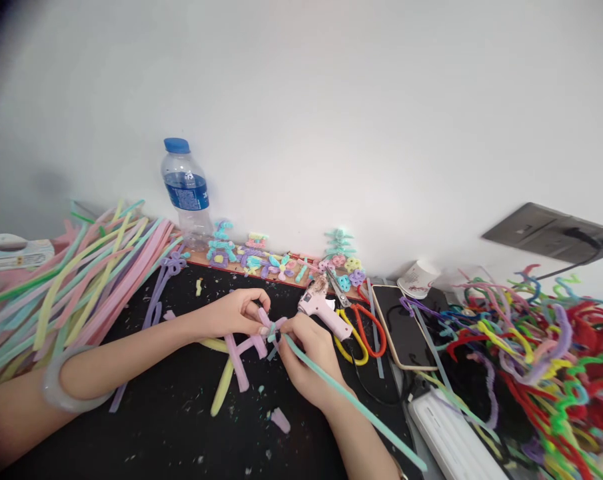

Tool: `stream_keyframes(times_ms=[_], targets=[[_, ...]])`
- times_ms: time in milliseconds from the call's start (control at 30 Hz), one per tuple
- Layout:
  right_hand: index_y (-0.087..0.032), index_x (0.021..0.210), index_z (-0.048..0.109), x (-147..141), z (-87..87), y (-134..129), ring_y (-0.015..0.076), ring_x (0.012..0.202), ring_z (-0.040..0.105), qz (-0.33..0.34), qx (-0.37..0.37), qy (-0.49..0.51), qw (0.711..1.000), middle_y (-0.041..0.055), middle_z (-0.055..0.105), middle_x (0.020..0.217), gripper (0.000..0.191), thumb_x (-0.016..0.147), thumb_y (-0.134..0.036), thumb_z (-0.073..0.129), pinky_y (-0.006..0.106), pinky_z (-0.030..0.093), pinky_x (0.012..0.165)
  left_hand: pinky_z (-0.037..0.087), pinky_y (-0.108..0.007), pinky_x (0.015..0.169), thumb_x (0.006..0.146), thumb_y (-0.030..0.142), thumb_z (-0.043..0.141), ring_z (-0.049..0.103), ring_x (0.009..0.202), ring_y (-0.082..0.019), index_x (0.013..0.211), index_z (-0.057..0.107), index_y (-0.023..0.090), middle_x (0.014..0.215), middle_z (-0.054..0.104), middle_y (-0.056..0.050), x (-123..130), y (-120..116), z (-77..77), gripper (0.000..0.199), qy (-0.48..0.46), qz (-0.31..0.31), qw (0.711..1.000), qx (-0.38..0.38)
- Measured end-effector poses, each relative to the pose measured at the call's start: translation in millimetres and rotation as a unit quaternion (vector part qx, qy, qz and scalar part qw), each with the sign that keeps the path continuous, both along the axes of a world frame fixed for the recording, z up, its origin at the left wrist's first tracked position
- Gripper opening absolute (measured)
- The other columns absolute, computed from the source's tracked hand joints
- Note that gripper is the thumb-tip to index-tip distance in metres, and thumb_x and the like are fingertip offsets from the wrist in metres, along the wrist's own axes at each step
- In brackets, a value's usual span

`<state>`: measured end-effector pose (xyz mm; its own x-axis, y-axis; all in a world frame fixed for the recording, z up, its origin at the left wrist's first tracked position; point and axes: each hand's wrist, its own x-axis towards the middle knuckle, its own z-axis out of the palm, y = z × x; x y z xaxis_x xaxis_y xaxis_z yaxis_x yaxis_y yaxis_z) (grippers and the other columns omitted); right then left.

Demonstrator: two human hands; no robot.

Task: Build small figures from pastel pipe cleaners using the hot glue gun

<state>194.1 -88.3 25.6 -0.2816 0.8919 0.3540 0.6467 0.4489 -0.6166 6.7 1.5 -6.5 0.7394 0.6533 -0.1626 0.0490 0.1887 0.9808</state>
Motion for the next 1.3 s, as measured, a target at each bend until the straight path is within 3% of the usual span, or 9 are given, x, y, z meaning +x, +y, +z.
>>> stream_keyframes(times_ms=[500, 900, 1300], targets=[[-0.020, 0.074, 0.051, 1, -3.5, 4, 0.0142, 0.063, 0.047, -0.028, -0.024, 0.037, 0.999, -0.0002, 0.052, 0.069, 0.013, 0.087, -0.019, 0.049, 0.026, 0.036, 0.057, 0.044, -0.024, 0.055, 0.066, 0.019, 0.072, 0.064, 0.061, -0.016, 0.084, 0.046, 0.019, 0.067, 0.068, 0.001, 0, -4, 6.4, 0.031, 0.020, -0.024, 0.999, 0.041], [-0.019, 0.075, 0.054, 2, -8.4, 8, 0.0154, 0.071, 0.051, -0.034, -0.002, 0.060, 0.998, 0.0013, 0.055, 0.075, 0.012, 0.086, -0.016, 0.050, 0.027, 0.038, 0.063, 0.043, -0.021, 0.053, 0.067, 0.014, 0.071, 0.064, 0.061, -0.015, 0.085, 0.046, 0.019, 0.065, 0.067, 0.002, 0, -7, 7.9, 0.032, -0.001, -0.062, 0.998, 0.017], [-0.017, 0.073, 0.064, 8, -6.5, 13, 0.0130, 0.062, 0.050, -0.042, -0.207, 0.230, 0.950, 0.0008, 0.058, 0.070, 0.012, 0.079, -0.027, 0.062, 0.023, 0.038, 0.055, 0.045, -0.020, 0.056, 0.067, 0.015, 0.075, 0.067, 0.063, -0.015, 0.085, 0.046, 0.019, 0.071, 0.071, -0.001, -2, -8, 11.0, 0.035, -0.030, -0.097, 0.995, -0.008]])
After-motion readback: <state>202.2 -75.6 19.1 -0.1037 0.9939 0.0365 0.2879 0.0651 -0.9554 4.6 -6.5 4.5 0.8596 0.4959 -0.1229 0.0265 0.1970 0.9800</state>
